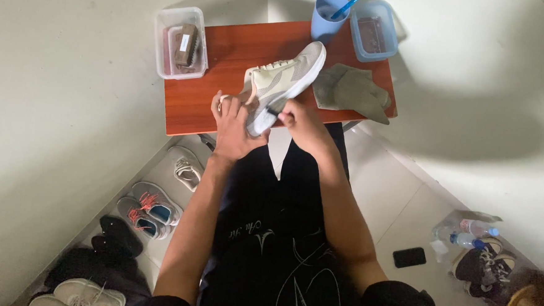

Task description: The person scrubs a white sneaker with a small brush, then wipes it with a cloth. The shoe is held on a wooden table while the person alternates between brushing and wiping to remove dirt.

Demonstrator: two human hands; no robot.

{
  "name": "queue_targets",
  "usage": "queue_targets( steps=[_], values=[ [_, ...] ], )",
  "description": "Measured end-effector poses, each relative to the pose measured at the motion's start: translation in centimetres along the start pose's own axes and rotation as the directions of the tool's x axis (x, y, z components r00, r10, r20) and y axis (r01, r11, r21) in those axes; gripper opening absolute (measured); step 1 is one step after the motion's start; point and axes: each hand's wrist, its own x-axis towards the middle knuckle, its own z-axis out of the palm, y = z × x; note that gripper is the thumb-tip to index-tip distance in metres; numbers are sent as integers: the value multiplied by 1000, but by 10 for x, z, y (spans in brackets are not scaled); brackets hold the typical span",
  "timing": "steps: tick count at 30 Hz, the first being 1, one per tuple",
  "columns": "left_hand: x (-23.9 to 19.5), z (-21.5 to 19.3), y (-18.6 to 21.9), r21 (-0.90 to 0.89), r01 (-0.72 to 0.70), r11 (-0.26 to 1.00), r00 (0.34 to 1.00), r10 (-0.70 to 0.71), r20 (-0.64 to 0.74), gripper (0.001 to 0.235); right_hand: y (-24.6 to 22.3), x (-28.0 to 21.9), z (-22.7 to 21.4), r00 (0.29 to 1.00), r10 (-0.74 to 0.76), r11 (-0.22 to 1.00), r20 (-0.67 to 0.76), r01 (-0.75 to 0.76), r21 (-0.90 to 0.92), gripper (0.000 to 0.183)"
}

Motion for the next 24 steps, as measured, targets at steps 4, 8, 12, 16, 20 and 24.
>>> queue_targets(
  steps=[4, 8, 12, 16, 20, 24],
  values=[
    [2, -2, 5, 2, -15, 1000, 1000, 15, -3, 60, -3, -6, 2, 988, -60, 998, 145, 55, 37, 19],
    [3, -3, 6, 6, -21, 1000, 1000, 21, 0, 61, 15, 6, 0, 1000, 12, 1000, 12, -12, 21, 24],
    [2, -1, 3, -10, -4, 1000, 1000, 4, 1, 63, 24, 10, 0, 977, 153, 987, -151, -157, -14, 28],
    [-1, 2, -3, -17, 17, 1000, 1000, -17, -1, 63, 13, 7, 6, 971, 184, 983, -149, -183, 21, 31],
    [2, -3, 4, -4, -1, 1000, 1000, 1, -1, 61, -14, -5, -5, 999, 17, 1000, 33, -16, -7, 22],
    [5, -6, 10, -1, -21, 1000, 1000, 21, -5, 62, -12, -8, -10, 996, -36, 999, 87, 33, 29, 23]
  ],
)
